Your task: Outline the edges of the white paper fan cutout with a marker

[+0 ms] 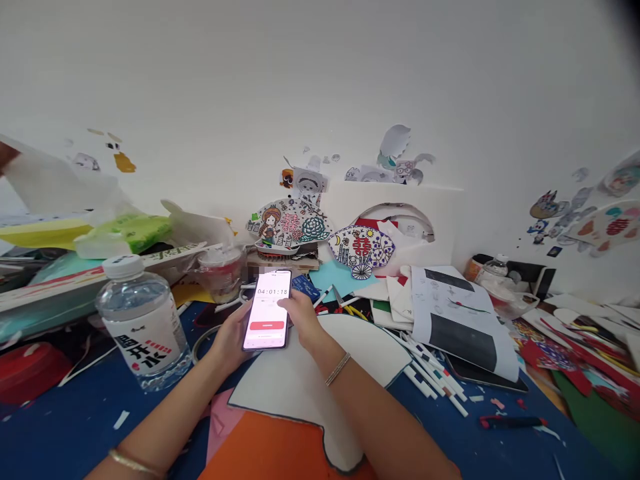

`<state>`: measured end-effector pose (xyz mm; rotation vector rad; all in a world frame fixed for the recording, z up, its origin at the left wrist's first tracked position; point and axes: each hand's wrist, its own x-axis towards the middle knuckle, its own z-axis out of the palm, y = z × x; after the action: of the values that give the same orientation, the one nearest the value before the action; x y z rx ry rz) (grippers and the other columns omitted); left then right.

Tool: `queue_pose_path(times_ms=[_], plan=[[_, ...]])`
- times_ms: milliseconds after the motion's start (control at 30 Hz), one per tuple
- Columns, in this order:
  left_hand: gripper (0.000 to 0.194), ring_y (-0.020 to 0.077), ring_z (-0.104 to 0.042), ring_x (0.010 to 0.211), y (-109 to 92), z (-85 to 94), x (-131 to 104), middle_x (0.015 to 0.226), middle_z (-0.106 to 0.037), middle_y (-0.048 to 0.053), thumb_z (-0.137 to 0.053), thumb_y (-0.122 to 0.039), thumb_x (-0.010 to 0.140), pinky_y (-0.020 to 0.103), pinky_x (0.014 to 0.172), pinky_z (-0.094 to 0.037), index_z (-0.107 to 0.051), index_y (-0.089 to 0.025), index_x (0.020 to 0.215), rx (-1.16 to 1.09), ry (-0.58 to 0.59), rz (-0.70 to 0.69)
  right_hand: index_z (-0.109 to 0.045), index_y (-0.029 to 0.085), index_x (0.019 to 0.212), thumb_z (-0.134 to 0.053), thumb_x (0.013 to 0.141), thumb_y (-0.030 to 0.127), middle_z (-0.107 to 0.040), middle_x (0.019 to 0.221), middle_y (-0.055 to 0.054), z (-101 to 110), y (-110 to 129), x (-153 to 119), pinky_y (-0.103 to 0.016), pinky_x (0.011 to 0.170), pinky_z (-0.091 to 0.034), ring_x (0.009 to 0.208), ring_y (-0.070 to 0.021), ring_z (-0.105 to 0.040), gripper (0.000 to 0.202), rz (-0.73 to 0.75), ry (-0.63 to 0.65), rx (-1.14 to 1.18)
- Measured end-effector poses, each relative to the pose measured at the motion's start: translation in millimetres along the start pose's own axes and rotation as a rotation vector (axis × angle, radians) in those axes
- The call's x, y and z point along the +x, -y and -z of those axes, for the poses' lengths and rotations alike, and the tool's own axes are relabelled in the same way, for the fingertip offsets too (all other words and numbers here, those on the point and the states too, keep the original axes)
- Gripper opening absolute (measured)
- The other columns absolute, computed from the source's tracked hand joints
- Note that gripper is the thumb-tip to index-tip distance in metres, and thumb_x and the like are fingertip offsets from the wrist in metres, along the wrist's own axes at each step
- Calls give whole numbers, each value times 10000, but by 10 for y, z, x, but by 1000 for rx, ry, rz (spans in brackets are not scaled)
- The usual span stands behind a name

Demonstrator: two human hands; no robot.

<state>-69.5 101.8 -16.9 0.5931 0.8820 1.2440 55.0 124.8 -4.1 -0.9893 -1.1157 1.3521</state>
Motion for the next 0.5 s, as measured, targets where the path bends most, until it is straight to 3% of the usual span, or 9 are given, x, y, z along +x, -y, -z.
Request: queue_pose_path(times_ms=[267,500], plan=[[368,260,-696,576,4,-29,-20,684,-736,80,-495,-263,845,348,473,-566,-566,-101,1167,5,-3,-15,-624,165,796,-551,629,66,-731,870,-49,-23,-29,-10,-299,725,-503,800,-207,-674,207,25,-1,36],[353,259,-699,597,-3,-18,-9,698,-736,87,-525,-262,832,346,498,-571,-571,-100,1142,2,-25,-17,-642,163,735,-557,658,151,-719,784,-32,22,-57,39,-264,626,-489,762,-207,-658,116,20,-15,28]])
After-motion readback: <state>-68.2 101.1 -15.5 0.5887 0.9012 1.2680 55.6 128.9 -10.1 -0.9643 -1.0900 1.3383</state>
